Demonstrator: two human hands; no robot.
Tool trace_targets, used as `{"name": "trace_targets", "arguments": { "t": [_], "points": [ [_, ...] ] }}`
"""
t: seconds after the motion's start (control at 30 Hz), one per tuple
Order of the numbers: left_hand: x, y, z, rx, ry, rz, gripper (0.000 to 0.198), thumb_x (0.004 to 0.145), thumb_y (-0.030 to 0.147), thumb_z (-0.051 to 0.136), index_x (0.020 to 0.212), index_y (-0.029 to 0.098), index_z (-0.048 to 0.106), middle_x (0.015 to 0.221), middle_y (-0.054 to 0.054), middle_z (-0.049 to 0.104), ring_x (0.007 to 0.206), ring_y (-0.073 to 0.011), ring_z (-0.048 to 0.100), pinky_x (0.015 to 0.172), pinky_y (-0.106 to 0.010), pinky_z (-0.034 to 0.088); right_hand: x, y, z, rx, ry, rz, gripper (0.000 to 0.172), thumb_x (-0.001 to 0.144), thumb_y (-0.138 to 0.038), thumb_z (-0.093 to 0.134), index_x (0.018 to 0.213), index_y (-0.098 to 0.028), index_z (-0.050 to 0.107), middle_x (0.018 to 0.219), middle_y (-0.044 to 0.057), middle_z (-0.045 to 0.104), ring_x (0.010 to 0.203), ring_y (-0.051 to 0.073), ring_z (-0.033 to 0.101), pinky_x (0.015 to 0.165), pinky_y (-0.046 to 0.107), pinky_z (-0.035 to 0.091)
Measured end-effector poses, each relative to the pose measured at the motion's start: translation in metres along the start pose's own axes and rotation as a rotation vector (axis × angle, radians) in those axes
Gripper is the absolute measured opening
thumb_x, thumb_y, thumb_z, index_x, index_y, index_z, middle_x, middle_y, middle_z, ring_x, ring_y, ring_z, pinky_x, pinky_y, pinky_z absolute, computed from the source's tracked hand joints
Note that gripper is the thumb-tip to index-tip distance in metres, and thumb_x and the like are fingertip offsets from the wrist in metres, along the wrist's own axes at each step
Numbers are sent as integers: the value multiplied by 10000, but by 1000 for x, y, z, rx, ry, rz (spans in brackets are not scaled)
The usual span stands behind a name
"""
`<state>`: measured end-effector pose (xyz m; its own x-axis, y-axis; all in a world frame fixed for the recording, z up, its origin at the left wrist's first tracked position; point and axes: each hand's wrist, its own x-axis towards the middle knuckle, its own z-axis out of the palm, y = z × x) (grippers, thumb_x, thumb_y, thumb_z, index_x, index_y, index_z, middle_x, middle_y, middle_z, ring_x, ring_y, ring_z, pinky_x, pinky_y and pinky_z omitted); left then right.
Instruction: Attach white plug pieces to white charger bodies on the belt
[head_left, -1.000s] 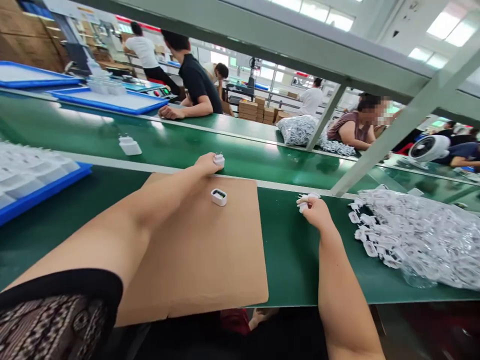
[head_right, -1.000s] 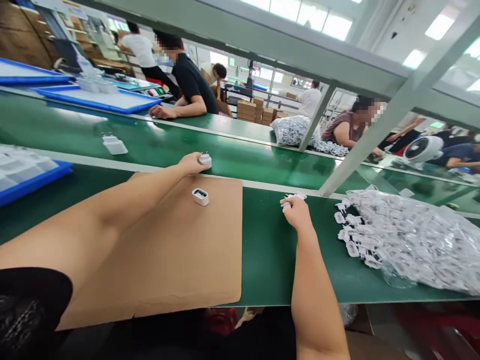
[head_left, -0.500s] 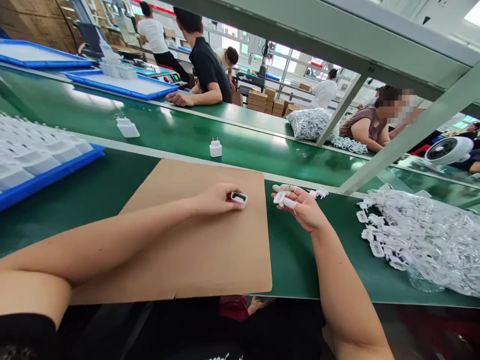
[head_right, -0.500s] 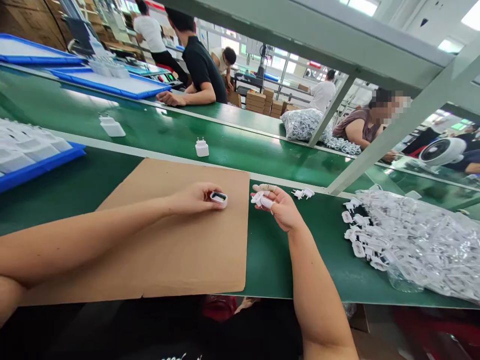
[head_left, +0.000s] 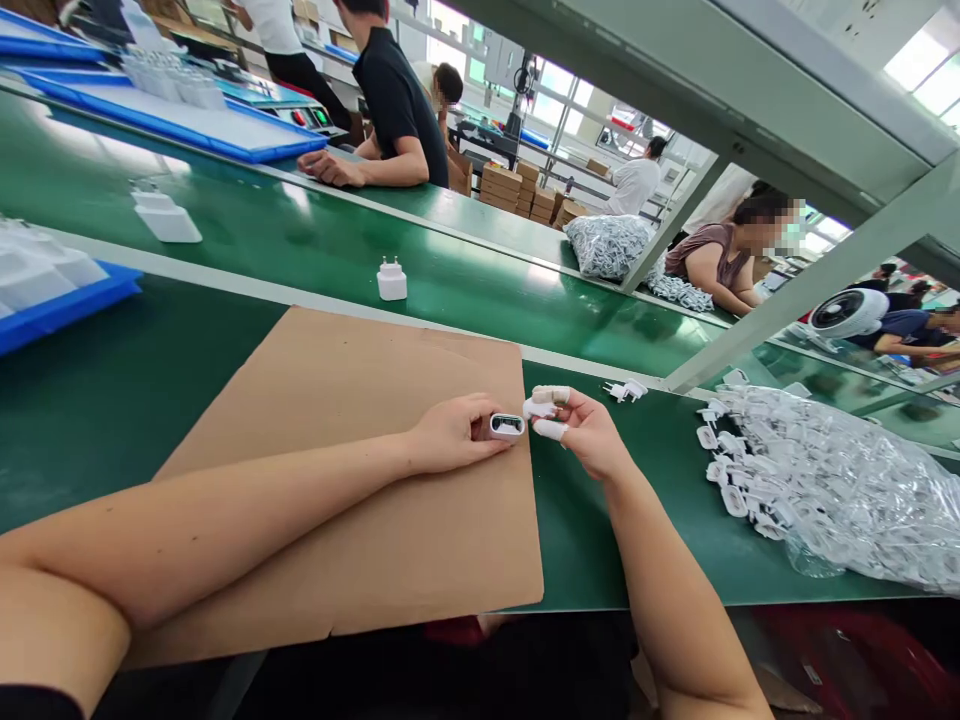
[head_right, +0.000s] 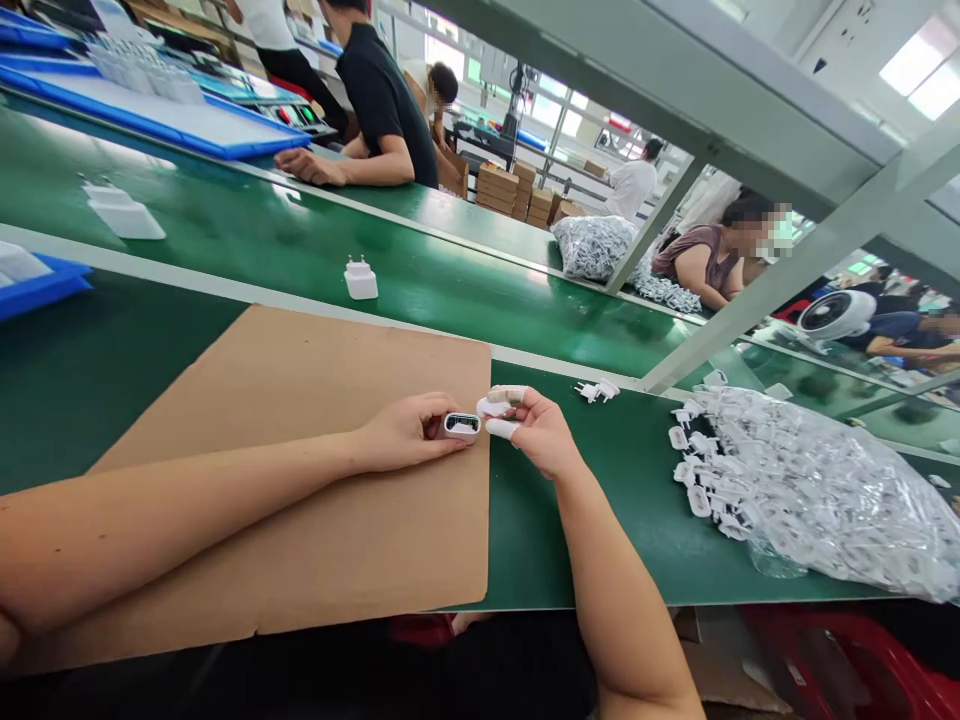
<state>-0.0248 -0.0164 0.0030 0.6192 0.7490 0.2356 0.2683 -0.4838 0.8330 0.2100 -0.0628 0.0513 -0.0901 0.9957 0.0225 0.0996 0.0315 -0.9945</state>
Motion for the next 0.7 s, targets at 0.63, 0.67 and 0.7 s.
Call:
{"name": "trace_targets", "arguments": {
  "t": [0.63, 0.67, 0.7],
  "points": [
    [5, 2, -4, -20, -13, 30, 370, 856, 550, 717, 860, 183, 676, 809, 0, 572, 704, -145, 521, 631, -274, 372, -7, 2, 28, -796, 97, -612, 281, 929, -146, 623, 1141, -258, 769, 964, 44, 767, 914, 228, 662, 824, 382, 562],
    [5, 2, -4, -20, -16, 34, 357, 856, 537, 714, 852, 182, 674, 821, -2, 578, 709, -145, 524, 634, -273, 375, -7, 2, 29, -856, 73, -642, 295, 921, -119, 595, 1126, -248, 764, 945, 51, 758, 912, 234, 648, 806, 378, 557],
    [5, 3, -4, -19, -17, 40, 346, 857, 525, 711, 836, 182, 669, 830, -3, 583, 718, -146, 527, 639, -272, 377, -7, 2, 30, -911, 56, -662, 303, 908, -95, 574, 1100, -239, 759, 924, 57, 746, 903, 238, 635, 786, 373, 550]
  ]
}}
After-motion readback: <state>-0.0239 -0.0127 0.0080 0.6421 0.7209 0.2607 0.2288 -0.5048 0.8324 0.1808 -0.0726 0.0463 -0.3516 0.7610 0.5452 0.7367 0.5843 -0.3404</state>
